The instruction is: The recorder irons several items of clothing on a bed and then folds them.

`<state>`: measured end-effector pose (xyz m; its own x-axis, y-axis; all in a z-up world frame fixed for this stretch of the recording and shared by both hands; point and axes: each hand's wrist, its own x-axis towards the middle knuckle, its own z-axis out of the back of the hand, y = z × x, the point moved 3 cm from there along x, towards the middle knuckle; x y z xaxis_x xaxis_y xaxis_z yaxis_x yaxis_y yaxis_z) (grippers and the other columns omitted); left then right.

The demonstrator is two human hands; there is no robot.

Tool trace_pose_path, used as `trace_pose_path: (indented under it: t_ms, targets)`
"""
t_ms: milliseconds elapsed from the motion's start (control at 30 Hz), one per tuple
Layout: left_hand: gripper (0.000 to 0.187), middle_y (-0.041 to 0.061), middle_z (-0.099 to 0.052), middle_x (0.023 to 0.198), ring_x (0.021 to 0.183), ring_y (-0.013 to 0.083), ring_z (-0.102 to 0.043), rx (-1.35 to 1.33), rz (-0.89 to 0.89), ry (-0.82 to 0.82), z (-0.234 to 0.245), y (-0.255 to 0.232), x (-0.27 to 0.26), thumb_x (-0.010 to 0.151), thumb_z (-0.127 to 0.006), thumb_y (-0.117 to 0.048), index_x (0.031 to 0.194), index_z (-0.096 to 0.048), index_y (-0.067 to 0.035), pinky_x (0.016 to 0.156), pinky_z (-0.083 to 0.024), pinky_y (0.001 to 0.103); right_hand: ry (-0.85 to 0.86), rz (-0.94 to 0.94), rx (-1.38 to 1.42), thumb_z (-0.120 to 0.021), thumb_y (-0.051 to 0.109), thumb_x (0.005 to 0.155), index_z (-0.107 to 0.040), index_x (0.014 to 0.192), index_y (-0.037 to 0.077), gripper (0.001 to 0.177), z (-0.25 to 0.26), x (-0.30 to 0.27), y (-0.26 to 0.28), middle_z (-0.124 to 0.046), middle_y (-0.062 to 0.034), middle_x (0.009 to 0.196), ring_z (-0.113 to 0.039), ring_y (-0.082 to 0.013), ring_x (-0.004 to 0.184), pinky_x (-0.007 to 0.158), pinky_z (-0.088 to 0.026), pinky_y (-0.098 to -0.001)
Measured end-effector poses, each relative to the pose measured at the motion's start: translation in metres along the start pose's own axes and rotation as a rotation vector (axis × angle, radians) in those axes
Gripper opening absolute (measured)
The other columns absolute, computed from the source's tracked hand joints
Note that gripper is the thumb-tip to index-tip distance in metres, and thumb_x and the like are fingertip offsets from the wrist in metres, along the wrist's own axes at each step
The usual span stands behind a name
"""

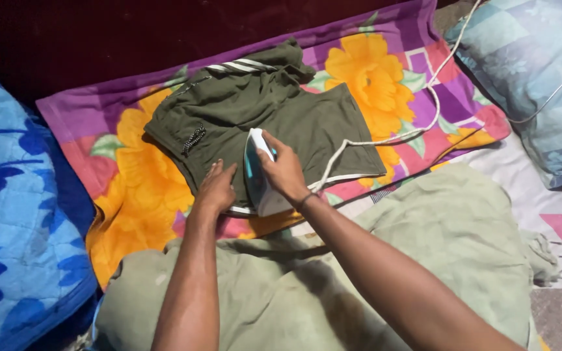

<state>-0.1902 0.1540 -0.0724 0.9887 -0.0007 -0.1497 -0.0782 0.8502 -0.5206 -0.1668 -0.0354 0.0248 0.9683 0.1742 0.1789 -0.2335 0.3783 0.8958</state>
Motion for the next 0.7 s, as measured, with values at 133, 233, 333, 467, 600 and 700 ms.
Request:
trace_pose_path:
  t_ms: [133, 233, 333, 467, 600, 700]
  targets:
    - [0.067, 0.019, -0.025, 0.166, 0.155, 0.033, -0.024, -0.037, -0.006, 0.012, 0.002, 0.007, -0.001, 0.089, -0.065, -0.01, 0.153, -0.045, -0.017, 0.124, -0.025, 0.041, 0.024, 0.028, 0.02, -0.064, 0.026, 0.093, -0.057, 0.143, 0.002, 0.055, 0.006, -0.028, 0.003, -0.066, -0.019, 0.139, -0.063, -0.0285, 0.131, 0.107, -0.046, -0.035]
    - [0.067, 0.019, -0.024, 0.167, 0.155, 0.0324, -0.023, -0.04, 0.013, 0.022, 0.006, -0.003, -0.003, 0.089, -0.069, -0.014, 0.152, -0.045, -0.018, 0.124, -0.024, 0.041, 0.035, 0.034, 0.025, -0.064, 0.026, 0.093, -0.058, 0.142, 0.002, 0.055, 0.007, -0.02, -0.007, -0.067, -0.0186, 0.138, -0.064, -0.0277, 0.129, 0.106, -0.047, -0.035]
    - [0.069, 0.017, -0.024, 0.167, 0.155, 0.032, -0.023, -0.01, 0.036, 0.037, 0.008, -0.003, -0.003, 0.089, -0.071, -0.016, 0.153, -0.044, -0.019, 0.124, -0.024, 0.041, 0.014, 0.028, 0.012, -0.065, 0.027, 0.093, -0.059, 0.142, 0.003, 0.055, -0.005, 0.003, -0.008, -0.068, -0.0182, 0.138, -0.065, -0.0272, 0.128, 0.106, -0.048, -0.0348]
    - [0.071, 0.018, -0.024, 0.167, 0.155, 0.0323, -0.022, 0.008, 0.037, 0.023, 0.003, 0.002, -0.001, 0.088, -0.072, -0.017, 0.154, -0.043, -0.019, 0.123, -0.024, 0.042, 0.005, 0.015, -0.04, -0.066, 0.027, 0.093, -0.059, 0.142, 0.003, 0.055, -0.007, 0.015, -0.01, -0.067, -0.0186, 0.139, -0.062, -0.027, 0.129, 0.105, -0.047, -0.0348]
    - [0.073, 0.018, -0.023, 0.166, 0.154, 0.0326, -0.022, -0.025, 0.038, 0.018, 0.0, 0.008, 0.002, 0.087, -0.073, -0.016, 0.153, -0.043, -0.019, 0.123, -0.024, 0.042, 0.068, 0.048, 0.025, -0.065, 0.025, 0.094, -0.055, 0.144, 0.001, 0.056, 0.004, -0.013, -0.008, -0.065, -0.0193, 0.14, -0.062, -0.0246, 0.13, 0.107, -0.046, -0.034]
    - [0.072, 0.019, -0.026, 0.166, 0.155, 0.0327, -0.024, -0.034, 0.022, -0.003, -0.003, 0.012, 0.009, 0.087, -0.075, -0.019, 0.153, -0.045, -0.019, 0.124, -0.026, 0.04, 0.11, 0.03, 0.1, -0.065, 0.025, 0.095, -0.055, 0.144, 0.0, 0.056, 0.005, -0.016, -0.012, -0.066, -0.0185, 0.141, -0.063, -0.0227, 0.129, 0.106, -0.047, -0.0329]
